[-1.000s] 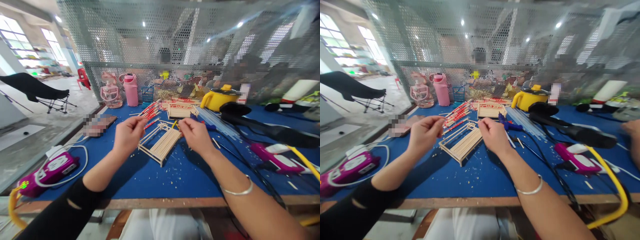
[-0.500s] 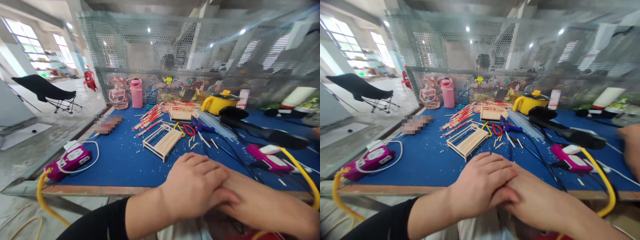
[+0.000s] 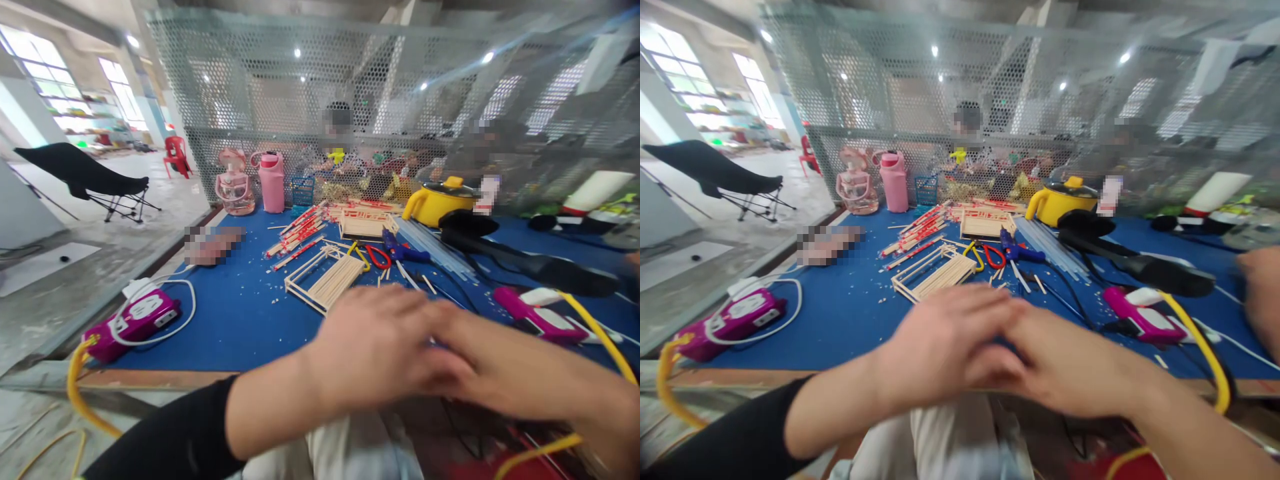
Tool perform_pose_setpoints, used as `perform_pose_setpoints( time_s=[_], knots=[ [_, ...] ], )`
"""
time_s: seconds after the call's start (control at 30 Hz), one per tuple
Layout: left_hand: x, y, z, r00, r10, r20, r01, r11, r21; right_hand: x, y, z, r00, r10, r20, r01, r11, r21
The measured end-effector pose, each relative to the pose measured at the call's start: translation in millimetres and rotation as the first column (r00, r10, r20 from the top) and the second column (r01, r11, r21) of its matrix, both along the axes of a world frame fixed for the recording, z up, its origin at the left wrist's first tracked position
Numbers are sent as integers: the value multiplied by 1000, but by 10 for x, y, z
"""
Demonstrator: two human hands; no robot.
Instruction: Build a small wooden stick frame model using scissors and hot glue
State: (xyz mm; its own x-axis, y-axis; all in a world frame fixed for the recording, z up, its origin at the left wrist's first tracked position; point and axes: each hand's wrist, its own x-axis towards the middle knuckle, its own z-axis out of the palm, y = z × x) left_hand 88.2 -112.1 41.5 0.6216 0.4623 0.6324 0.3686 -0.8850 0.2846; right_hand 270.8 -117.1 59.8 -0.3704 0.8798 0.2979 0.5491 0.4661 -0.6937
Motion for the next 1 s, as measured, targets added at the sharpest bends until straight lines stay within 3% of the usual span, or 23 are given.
perform_pose_setpoints(
  time_s=[0.07, 0.1, 0.17, 0.23, 0.3, 0.33, 0.4, 0.47, 0.5, 0.6, 0.67, 0.73, 0.87, 1.0],
  knots=[
    [-379, 186, -4, 962, 273, 14, -269, 956, -118, 198, 177, 226, 1000, -23, 16, 22, 1000, 13],
    [-551, 257, -41, 915, 403, 13, -392, 898, -200, 260, 293, 278, 999, -47, 24, 46, 998, 31],
    [-813, 343, -175, 804, 593, -37, -548, 715, -434, 284, 576, 232, 995, -103, -15, 104, 994, 17],
    [-941, 369, -344, 782, 617, -93, -511, 548, -663, 182, 897, 22, 996, -87, -18, 83, 984, -158],
    [-957, 372, -485, 795, 587, -151, -460, 421, -782, 15, 1198, -261, 984, -176, -26, 168, 966, -196],
    [-942, 377, -531, 808, 561, -180, -441, 372, -816, -67, 1319, -394, 972, -236, -20, 228, 955, -192],
    [-901, 414, -560, 833, 509, -215, -412, 312, -856, -187, 1478, -594, 969, -246, -9, 237, 942, -239],
    [-882, 501, -521, 846, 490, -212, -396, 310, -864, -227, 1522, -674, 974, -228, 1, 217, 929, -300],
    [-885, 566, -487, 846, 495, -198, -397, 337, -854, -220, 1510, -673, 975, -223, -3, 209, 919, -335],
    [-919, 833, -382, 842, 527, -111, -402, 478, -781, -149, 1417, -586, 953, -272, -132, 182, 864, -469],
    [-927, 1036, -347, 849, 528, 0, -350, 564, -747, -107, 1359, -542, 891, -340, -302, 144, 840, -523],
    [-908, 1208, -356, 848, 517, 120, -261, 602, -754, -88, 1330, -551, 811, -386, -439, 140, 858, -494],
    [-854, 1289, -484, 815, 520, 257, -116, 581, -806, -91, 1294, -647, 760, -389, -520, 168, 891, -421],
    [-888, 1090, -556, 770, 574, 278, -46, 485, -873, -99, 1182, -684, 764, -344, -546, 69, 885, -461]
  ],
)
